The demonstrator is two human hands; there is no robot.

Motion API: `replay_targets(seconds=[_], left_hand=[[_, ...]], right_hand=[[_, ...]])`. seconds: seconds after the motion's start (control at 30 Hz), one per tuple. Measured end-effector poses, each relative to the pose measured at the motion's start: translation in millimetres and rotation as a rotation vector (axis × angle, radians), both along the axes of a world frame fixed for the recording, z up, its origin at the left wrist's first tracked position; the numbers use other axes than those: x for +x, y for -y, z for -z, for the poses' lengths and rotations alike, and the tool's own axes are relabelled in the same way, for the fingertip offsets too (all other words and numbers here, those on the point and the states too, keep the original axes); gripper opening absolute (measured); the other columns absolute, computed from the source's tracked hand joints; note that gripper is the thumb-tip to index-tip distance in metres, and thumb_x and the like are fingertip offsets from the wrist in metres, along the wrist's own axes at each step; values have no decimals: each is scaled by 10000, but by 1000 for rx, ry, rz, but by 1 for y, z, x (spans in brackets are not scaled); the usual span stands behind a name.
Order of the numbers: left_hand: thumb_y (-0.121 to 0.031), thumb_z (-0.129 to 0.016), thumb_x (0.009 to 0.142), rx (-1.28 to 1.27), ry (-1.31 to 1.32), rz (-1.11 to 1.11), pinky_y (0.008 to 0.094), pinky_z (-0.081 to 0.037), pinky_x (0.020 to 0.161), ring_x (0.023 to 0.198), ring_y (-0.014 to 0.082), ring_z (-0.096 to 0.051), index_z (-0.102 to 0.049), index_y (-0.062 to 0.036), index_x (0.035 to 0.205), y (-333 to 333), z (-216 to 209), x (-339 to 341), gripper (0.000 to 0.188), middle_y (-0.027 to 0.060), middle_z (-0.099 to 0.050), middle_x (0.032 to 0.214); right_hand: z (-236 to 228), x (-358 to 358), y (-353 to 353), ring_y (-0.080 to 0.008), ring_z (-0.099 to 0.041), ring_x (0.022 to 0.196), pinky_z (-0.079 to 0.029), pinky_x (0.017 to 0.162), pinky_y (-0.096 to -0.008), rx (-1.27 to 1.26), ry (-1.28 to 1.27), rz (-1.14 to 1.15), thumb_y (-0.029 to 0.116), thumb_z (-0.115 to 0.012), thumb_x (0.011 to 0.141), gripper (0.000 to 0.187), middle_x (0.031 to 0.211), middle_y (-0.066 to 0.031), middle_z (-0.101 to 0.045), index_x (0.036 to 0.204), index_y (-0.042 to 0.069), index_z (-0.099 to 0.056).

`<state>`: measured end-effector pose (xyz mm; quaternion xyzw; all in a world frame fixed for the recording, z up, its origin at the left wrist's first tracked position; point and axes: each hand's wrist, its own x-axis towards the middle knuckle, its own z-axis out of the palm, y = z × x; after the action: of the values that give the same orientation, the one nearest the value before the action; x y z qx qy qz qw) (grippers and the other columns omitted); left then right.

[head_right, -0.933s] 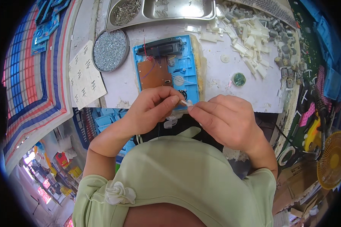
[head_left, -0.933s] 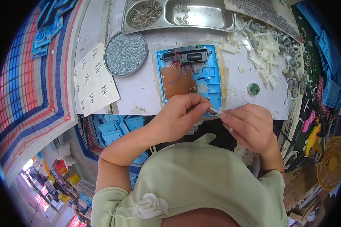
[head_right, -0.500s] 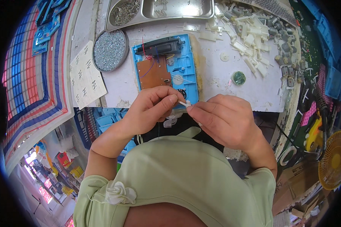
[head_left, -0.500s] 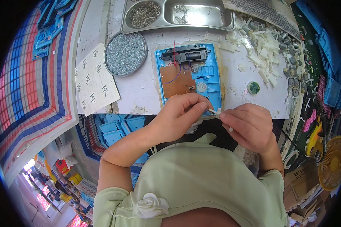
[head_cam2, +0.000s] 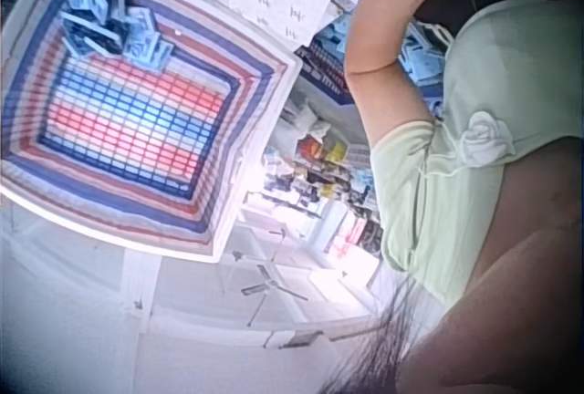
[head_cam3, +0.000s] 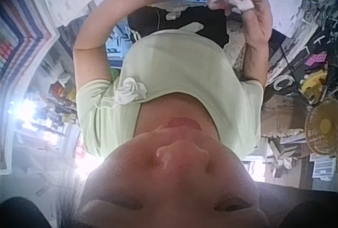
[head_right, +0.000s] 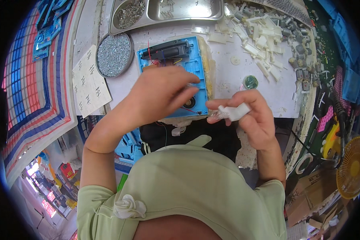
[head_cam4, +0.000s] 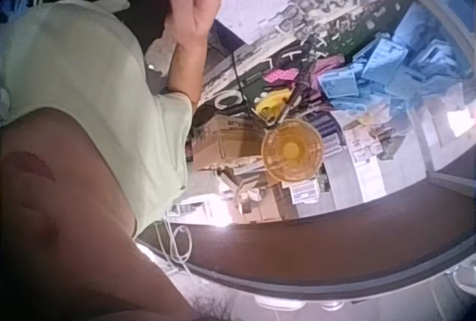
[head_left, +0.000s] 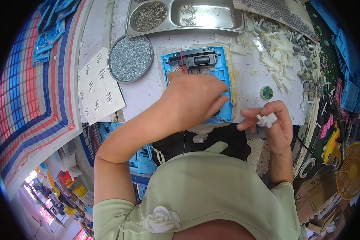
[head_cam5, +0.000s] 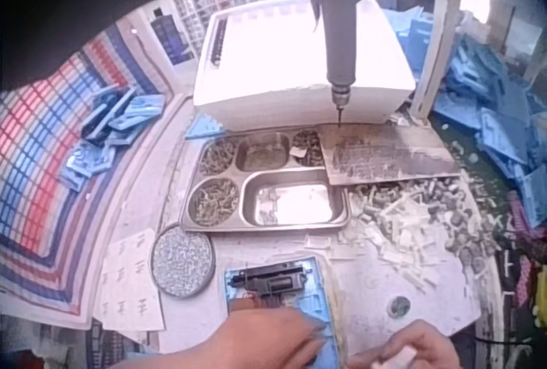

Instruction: Assemble and solder internal components into a blue plastic electronic device casing and screw the back cover on.

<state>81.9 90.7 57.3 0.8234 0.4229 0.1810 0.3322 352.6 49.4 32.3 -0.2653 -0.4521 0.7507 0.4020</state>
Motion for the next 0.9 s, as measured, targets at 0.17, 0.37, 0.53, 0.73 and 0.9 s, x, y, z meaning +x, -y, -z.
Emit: replay_targets(seconds=[0.17, 0.37, 0.53, 0.73, 0.9], left_hand=[[-152, -727, 848, 181, -316, 36, 430, -541, 635, 744, 317, -674, -673, -66, 914, 9, 6, 16, 121, 88, -643, 772], [-123, -747, 836, 161, -190, -53, 428, -533, 633, 754, 302, -682, -670, -59, 910, 8, 13, 17, 125, 107, -662, 795], [-60, -769, 835, 149, 152, -217, 343, -515, 619, 711, 238, -667, -702, -25, 918, 8, 8, -11, 112, 107, -693, 827], [-16, -765, 849, 50, 289, -572, 280, -485, 590, 634, 167, -615, -696, -28, 926, 28, 26, -17, 104, 68, -680, 805], [-20, -769, 854, 87, 330, -604, 278, -484, 582, 633, 164, -615, -691, -31, 921, 27, 32, -12, 103, 67, -681, 818]], right_hand=[[2, 10, -1, -348, -754, 947, -521, 740, -303, -87, -117, 14, 361, -582, 1040, 399, 1291, -357, -625, 1259, 55, -449], [9, 10, -13, -299, -734, 967, -518, 734, -306, -36, -27, 74, 317, -660, 1001, 381, 1222, -253, -678, 1215, 22, -549], [-10, -8, -37, -270, -643, 1034, -509, 776, -350, 506, 541, 194, 96, -780, 825, 273, 1093, -109, -687, 1077, 27, -700], [-30, -39, -64, -303, -576, 920, -511, 770, -393, 1076, 933, 38, 74, -794, 688, 292, 963, -79, -631, 970, 62, -724], [-34, -55, -70, -288, -579, 910, -512, 752, -393, 1195, 983, -47, 62, -793, 662, 272, 944, -65, -625, 916, 51, -698]])
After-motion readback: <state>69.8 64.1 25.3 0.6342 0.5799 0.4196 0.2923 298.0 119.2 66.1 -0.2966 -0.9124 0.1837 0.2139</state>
